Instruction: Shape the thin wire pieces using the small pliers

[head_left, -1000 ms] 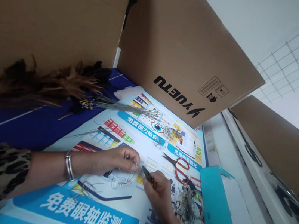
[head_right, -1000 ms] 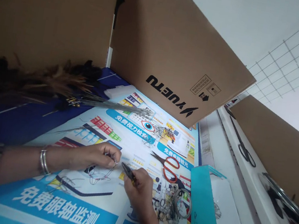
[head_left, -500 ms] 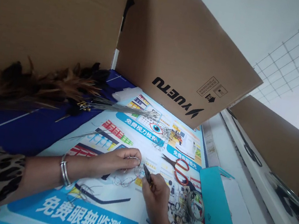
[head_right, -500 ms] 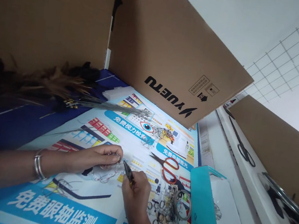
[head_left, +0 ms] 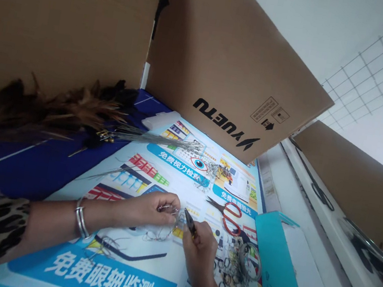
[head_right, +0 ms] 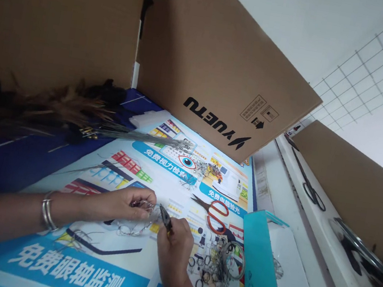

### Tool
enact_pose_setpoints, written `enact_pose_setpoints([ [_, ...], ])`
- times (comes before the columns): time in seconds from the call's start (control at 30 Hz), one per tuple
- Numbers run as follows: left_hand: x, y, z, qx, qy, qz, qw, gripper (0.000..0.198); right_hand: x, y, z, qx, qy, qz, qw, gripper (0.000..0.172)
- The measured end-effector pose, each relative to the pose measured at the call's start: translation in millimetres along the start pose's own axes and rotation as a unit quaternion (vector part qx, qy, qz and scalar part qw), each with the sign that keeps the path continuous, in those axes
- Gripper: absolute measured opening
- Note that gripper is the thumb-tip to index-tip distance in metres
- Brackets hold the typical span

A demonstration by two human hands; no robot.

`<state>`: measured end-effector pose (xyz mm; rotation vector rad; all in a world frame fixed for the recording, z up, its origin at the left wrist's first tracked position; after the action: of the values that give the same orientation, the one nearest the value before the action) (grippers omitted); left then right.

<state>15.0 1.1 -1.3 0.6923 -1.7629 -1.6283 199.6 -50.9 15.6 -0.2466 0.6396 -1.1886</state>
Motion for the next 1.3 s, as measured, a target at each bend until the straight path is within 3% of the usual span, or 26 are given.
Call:
enact_pose_setpoints([
  [0.27,-4,-9,-0.1,-0.03,0.004,0.026,0.999,0.021,1,-5,-1,-0.011,-0.003,0.004,1.0,0.021],
  [0.43,-2,-1,-0.7,-0.028,-0.028,0.038,0.998,0.024,3,-7,-1,-0.028,-0.011,-0.01,1.0,0.022],
  [0.73,-3,-3,-2.6,0.053,-0.028,0.031,0.998,0.026,2,-7,0,-0.043,-0.015,-0.009,0.999,0.023],
  [1.0,-1,-1,-6.8,0.163,-0.109,0.021,0.98,0.04,4,-8,-3,-0.036,-0.018,-0.006,0.999,0.022],
  [1.3,-1,0,-5.6,0.154,-0.082,0.017,0.985,0.032,2,-6,0,-0.045,0.016,-0.009,0.999,0.022],
])
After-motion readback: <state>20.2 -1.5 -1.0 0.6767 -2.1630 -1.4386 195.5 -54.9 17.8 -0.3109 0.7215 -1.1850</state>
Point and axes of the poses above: each hand's wrist, its own x-axis away from the middle knuckle, its own z-axis out of the back of the hand, y = z × x, the point moved 2 cm from there along -x, towards the middle knuckle, and after that the axes turned 7 degrees about z, right-handed, at the moved point
